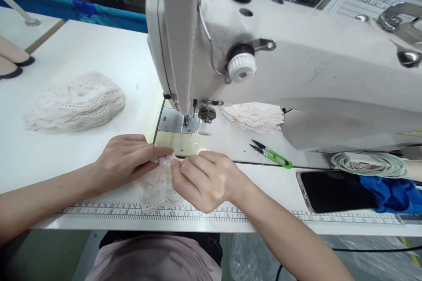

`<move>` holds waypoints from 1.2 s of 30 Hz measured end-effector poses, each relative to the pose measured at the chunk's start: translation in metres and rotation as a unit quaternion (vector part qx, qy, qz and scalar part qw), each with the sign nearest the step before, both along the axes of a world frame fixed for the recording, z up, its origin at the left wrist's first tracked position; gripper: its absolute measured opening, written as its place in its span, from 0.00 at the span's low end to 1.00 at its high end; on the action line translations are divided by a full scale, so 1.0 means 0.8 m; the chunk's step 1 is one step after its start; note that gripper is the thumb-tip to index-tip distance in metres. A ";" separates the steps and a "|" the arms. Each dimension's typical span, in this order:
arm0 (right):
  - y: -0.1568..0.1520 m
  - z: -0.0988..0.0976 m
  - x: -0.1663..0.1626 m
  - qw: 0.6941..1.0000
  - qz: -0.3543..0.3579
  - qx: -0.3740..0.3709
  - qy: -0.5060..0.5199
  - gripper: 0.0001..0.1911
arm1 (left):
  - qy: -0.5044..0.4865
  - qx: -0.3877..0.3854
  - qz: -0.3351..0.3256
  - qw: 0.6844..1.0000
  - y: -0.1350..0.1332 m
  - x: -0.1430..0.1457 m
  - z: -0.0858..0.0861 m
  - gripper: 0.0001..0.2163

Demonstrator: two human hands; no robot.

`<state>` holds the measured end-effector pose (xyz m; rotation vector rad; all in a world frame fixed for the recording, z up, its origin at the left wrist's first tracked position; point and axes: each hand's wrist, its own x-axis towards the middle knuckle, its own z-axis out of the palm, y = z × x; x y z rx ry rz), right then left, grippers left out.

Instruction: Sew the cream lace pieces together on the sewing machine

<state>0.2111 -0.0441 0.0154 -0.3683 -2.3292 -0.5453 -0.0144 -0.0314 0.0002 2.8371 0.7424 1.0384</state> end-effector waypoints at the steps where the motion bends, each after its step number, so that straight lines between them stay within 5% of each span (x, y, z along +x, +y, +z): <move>1: 0.000 -0.001 0.000 1.000 0.002 0.006 -0.002 0.03 | -0.006 -0.003 0.010 1.000 0.000 0.000 0.000 0.07; 7: -0.004 0.001 0.002 1.000 0.006 -0.010 -0.007 0.05 | -0.012 -0.063 0.006 0.998 -0.006 0.003 0.009 0.05; 10: -0.004 0.003 0.002 0.991 -0.018 -0.129 0.023 0.08 | -0.013 -0.260 0.011 0.965 -0.008 0.007 0.016 0.05; 12: -0.002 0.000 0.000 0.965 -0.045 -0.257 0.036 0.08 | 0.010 -0.325 0.032 0.945 -0.007 0.009 0.015 0.05; 16: 0.010 -0.011 -0.004 0.882 -0.111 -0.455 0.058 0.09 | 0.072 -0.186 0.137 0.970 0.001 0.016 0.002 0.04; 20: 0.025 -0.022 -0.006 0.845 -0.207 -0.489 0.055 0.10 | 0.104 -0.098 0.171 0.975 0.005 0.021 -0.004 0.15; 26: 0.032 -0.027 -0.005 0.842 -0.261 -0.469 0.055 0.11 | 0.132 0.123 0.110 0.977 -0.005 0.021 0.001 0.06; 32: 0.030 -0.027 -0.003 0.849 -0.276 -0.449 0.050 0.11 | 0.186 0.099 0.082 0.974 -0.018 0.019 0.003 0.14; 36: 0.024 -0.025 -0.004 0.896 -0.277 -0.348 -0.016 0.14 | 0.197 0.095 0.083 0.972 -0.017 0.018 0.003 0.14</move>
